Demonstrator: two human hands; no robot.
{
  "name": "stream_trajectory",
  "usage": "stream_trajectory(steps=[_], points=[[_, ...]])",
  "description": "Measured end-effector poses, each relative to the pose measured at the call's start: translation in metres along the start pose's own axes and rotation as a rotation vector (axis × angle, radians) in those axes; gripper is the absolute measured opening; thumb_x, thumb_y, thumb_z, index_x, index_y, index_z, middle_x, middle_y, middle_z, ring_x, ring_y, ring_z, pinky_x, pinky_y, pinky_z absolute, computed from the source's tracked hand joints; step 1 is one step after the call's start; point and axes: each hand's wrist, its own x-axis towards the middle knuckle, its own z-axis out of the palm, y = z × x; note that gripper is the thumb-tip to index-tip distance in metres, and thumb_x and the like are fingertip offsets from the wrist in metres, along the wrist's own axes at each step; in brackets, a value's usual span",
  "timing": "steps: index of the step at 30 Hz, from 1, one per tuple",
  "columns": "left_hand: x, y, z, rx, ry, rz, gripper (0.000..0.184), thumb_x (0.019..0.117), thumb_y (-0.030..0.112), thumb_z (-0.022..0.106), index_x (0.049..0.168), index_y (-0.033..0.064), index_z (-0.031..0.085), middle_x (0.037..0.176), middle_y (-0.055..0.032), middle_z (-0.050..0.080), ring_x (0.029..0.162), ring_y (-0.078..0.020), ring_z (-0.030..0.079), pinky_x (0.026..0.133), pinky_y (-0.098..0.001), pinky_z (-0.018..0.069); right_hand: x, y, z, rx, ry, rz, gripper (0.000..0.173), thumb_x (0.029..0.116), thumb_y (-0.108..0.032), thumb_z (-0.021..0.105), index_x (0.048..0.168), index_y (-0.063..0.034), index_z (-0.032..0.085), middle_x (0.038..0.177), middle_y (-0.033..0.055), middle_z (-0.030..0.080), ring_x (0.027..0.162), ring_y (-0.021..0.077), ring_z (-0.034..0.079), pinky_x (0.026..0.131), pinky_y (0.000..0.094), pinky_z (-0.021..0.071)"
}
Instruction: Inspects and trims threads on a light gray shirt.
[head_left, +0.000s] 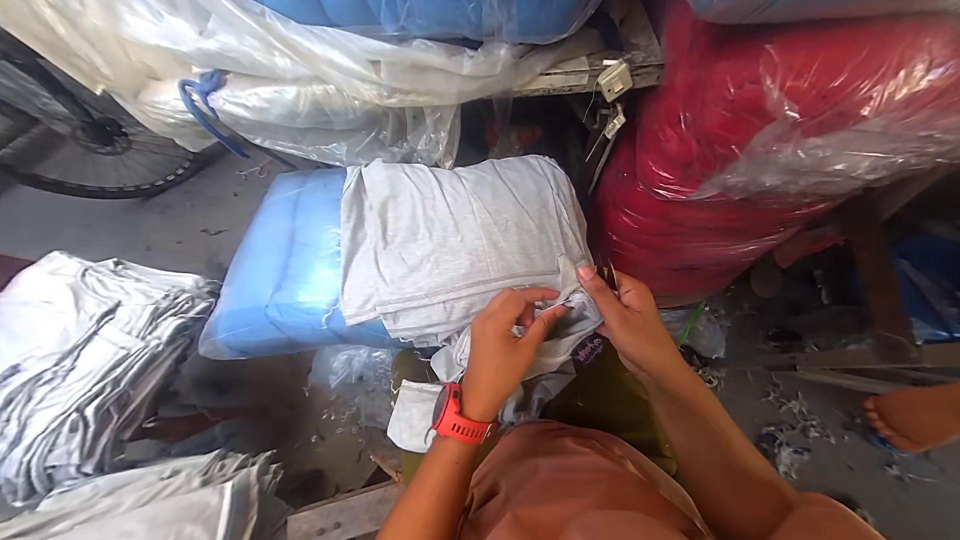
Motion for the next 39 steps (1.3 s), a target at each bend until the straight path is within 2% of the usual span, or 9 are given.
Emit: stream_trajectory(steps=[5, 7, 9, 12, 15, 20, 26, 33, 39], points=[[0.01, 0.01, -0.024, -0.034, 0.014, 0.015, 0.008, 0.0921, 0.009, 0.074, 0.096, 0.0041, 0.078, 0.088, -0.0016, 0.061, 0.074, -0.0005, 0.059, 0.065, -0.0136, 0.0518, 0.004, -0.007, -0.008, 0.042, -0.103, 0.098, 0.024, 0.1091, -0.021, 0.048, 0.092, -0.0112, 0.062, 0.071, -0.0068, 0.06, 0.062, -0.002, 0.058, 0.06, 0.0157, 0.0503], [0.011, 0.015, -0.022, -0.111, -0.034, -0.071, 0.016, 0.0928, 0.012, 0.074, 0.107, 0.004, 0.076, 0.115, -0.0066, 0.061, 0.089, -0.0051, 0.068, 0.069, -0.0195, 0.0614, 0.005, -0.007, -0.006, 0.087, -0.122, 0.101, 0.025, 0.1089, -0.02, 0.048, 0.09, -0.0119, 0.062, 0.068, -0.0074, 0.06, 0.059, -0.0022, 0.056, 0.057, 0.0145, 0.0478], [0.01, 0.007, -0.013, -0.03, -0.115, -0.039, 0.036, 0.092, 0.018, 0.076, 0.124, 0.0033, 0.069, 0.133, -0.0118, 0.063, 0.107, -0.0125, 0.067, 0.083, -0.0271, 0.059, 0.005, -0.006, -0.006, 0.131, -0.162, 0.077, 0.019, 0.1075, -0.018, 0.051, 0.092, -0.0134, 0.061, 0.069, -0.0094, 0.06, 0.057, -0.0039, 0.053, 0.056, 0.0123, 0.046], [0.007, -0.015, -0.004, 0.039, -0.049, 0.062, 0.021, 0.0931, 0.009, 0.07, 0.112, 0.0007, 0.074, 0.104, -0.0096, 0.075, 0.098, -0.0141, 0.072, 0.09, -0.0314, 0.058, 0.006, -0.003, -0.012, 0.184, -0.251, 0.023, 0.007, 0.0989, -0.01, 0.061, 0.095, -0.0159, 0.063, 0.069, -0.0132, 0.058, 0.055, -0.0066, 0.048, 0.053, 0.0099, 0.0411], [0.019, -0.015, -0.015, 0.163, -0.005, 0.133, 0.021, 0.0918, 0.006, 0.061, 0.106, 0.0007, 0.075, 0.096, -0.0093, 0.075, 0.094, -0.0148, 0.07, 0.087, -0.0304, 0.0558, 0.007, -0.005, -0.022, 0.025, -0.276, -0.042, 0.009, 0.0992, -0.009, 0.058, 0.099, -0.0121, 0.067, 0.068, -0.0139, 0.056, 0.055, -0.0074, 0.046, 0.053, 0.0103, 0.039], [0.041, 0.016, -0.037, -0.261, -0.285, -0.078, 0.027, 0.0977, 0.002, 0.038, 0.096, 0.0084, 0.064, 0.07, 0.0094, 0.056, 0.06, 0.0051, 0.052, 0.057, -0.013, 0.0437, 0.003, -0.022, -0.025, -0.204, -0.127, -0.351, 0.017, 0.1045, -0.022, 0.056, 0.095, -0.011, 0.066, 0.067, -0.0142, 0.049, 0.057, -0.0097, 0.042, 0.054, 0.0084, 0.0364], [0.043, 0.022, -0.048, -0.502, -0.333, -0.186, 0.032, 0.0988, 0.005, 0.035, 0.098, 0.0121, 0.066, 0.073, 0.0096, 0.062, 0.062, 0.0037, 0.057, 0.057, -0.0141, 0.0485, 0.001, -0.023, -0.007, 0.327, -0.158, -0.119, 0.027, 0.1091, -0.018, 0.044, 0.092, -0.0176, 0.065, 0.067, -0.0124, 0.057, 0.052, -0.0063, 0.045, 0.051, 0.0097, 0.0377], [0.031, 0.023, -0.055, -0.373, -0.315, -0.103, 0.03, 0.1011, 0.006, 0.036, 0.105, 0.0069, 0.066, 0.076, 0.0095, 0.06, 0.064, 0.0051, 0.054, 0.058, -0.0122, 0.0455, -0.002, -0.019, 0.004, 0.223, -0.064, -0.154, 0.032, 0.1071, -0.016, 0.047, 0.078, -0.023, 0.059, 0.06, -0.0149, 0.053, 0.051, -0.0063, 0.045, 0.05, 0.0102, 0.0383], [0.033, 0.016, -0.057, -0.155, -0.213, 0.019, 0.016, 0.1038, 0.012, 0.057, 0.101, 0.0029, 0.071, 0.081, 0.0048, 0.068, 0.07, 0.0039, 0.061, 0.065, -0.0131, 0.0512, -0.003, -0.016, 0.003, 0.227, -0.072, -0.17, 0.031, 0.1059, -0.017, 0.052, 0.077, -0.0227, 0.062, 0.06, -0.0144, 0.055, 0.051, -0.0062, 0.046, 0.05, 0.0106, 0.0396]])
